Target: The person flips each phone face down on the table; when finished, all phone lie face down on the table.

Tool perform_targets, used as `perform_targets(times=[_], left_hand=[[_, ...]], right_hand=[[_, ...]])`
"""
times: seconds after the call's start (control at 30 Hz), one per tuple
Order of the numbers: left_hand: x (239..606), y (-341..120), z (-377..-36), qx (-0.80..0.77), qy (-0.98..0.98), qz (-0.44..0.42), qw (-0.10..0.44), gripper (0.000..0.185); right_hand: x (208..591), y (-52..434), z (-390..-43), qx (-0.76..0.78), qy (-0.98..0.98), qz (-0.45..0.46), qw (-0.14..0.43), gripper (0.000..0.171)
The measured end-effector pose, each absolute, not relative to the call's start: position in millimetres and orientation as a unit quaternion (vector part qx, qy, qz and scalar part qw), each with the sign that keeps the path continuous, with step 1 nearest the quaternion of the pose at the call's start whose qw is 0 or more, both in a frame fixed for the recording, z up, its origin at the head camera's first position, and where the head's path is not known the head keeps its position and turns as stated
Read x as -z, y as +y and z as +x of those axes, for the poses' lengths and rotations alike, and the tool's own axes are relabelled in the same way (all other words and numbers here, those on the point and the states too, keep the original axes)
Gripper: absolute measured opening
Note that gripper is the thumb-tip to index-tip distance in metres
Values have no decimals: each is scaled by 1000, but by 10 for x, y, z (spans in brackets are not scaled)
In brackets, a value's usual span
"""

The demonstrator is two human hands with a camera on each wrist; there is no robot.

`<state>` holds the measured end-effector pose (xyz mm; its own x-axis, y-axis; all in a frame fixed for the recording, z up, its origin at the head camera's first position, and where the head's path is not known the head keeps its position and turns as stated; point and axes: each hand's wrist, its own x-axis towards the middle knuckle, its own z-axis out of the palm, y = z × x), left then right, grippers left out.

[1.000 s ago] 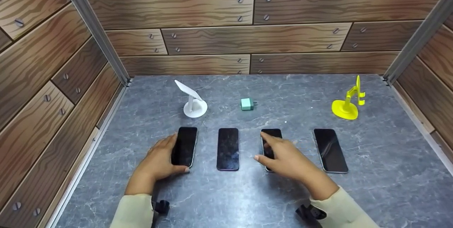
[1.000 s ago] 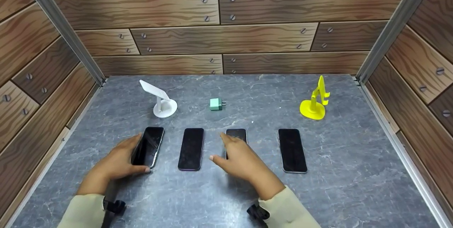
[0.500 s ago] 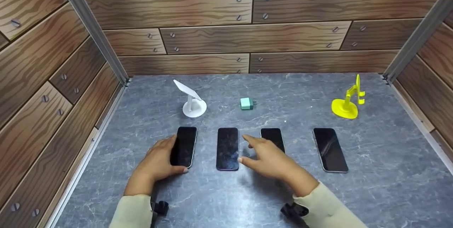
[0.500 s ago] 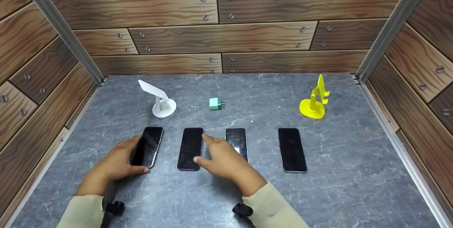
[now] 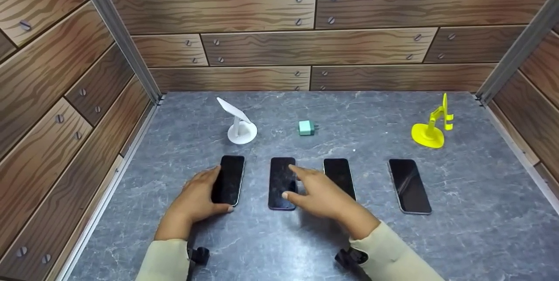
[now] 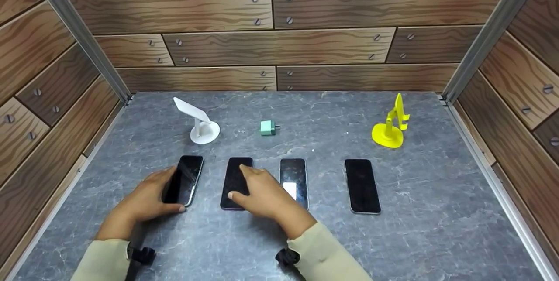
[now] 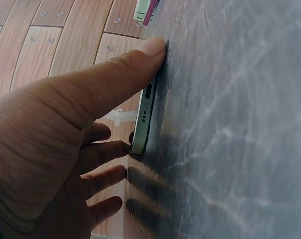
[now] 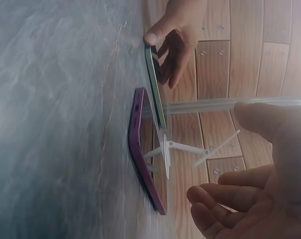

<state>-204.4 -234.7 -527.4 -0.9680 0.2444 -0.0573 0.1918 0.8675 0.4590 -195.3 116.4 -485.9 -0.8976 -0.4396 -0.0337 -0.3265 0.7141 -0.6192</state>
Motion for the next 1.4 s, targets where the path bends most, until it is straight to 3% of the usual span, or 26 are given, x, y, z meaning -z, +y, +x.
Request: perform_targets(times=[0.9, 1.4], left_hand=[[5297, -2371, -2045, -236, 964, 108, 62, 112], [5341, -2417, -2001, -227, 967, 111, 38, 100]], right_hand=[[4879, 580, -2007, 319, 908, -252, 105, 79], [5058, 310, -1994, 310, 902, -290, 74, 76]])
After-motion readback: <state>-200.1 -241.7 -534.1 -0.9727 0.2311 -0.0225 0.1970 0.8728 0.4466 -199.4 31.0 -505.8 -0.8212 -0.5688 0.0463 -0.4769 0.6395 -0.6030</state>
